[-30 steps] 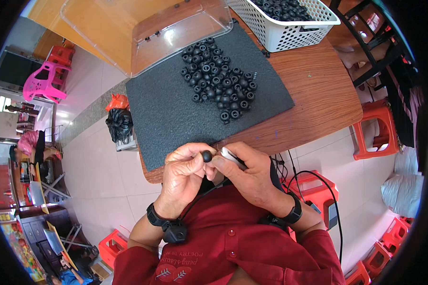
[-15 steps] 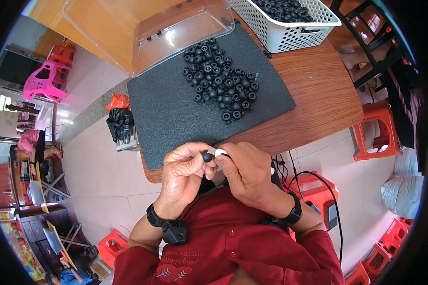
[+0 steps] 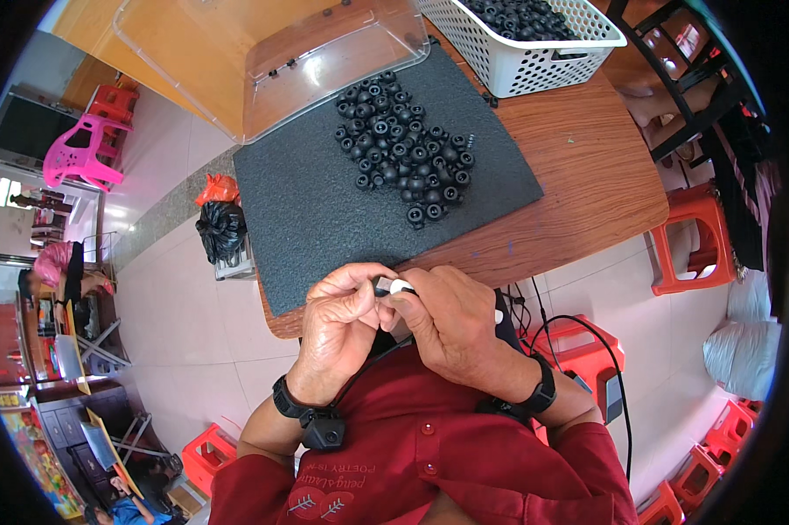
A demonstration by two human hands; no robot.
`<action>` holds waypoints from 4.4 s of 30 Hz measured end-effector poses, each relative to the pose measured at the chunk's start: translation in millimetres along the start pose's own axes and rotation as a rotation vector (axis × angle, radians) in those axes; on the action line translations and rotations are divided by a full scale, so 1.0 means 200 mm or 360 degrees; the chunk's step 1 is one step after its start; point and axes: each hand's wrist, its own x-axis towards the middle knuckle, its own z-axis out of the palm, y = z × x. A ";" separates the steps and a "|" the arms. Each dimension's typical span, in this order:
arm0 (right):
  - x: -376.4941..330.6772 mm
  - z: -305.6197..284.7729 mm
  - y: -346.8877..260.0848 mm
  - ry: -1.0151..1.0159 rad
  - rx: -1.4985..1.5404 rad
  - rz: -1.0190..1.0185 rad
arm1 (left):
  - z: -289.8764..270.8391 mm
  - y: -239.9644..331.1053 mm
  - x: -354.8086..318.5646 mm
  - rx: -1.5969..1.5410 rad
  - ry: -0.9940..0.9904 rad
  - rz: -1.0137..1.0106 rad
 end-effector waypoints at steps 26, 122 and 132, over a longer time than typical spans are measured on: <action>0.01 -0.02 0.00 -0.0008 0.0047 0.0066 | 0.02 0.01 -0.02 0.0151 0.0013 0.0239; -0.02 0.01 -0.02 -0.0080 0.0718 0.0630 | 0.02 0.05 -0.03 0.0147 0.0007 0.0114; -0.01 0.00 -0.02 -0.0112 0.0770 0.0630 | 0.02 0.05 -0.03 0.0254 -0.0046 0.0182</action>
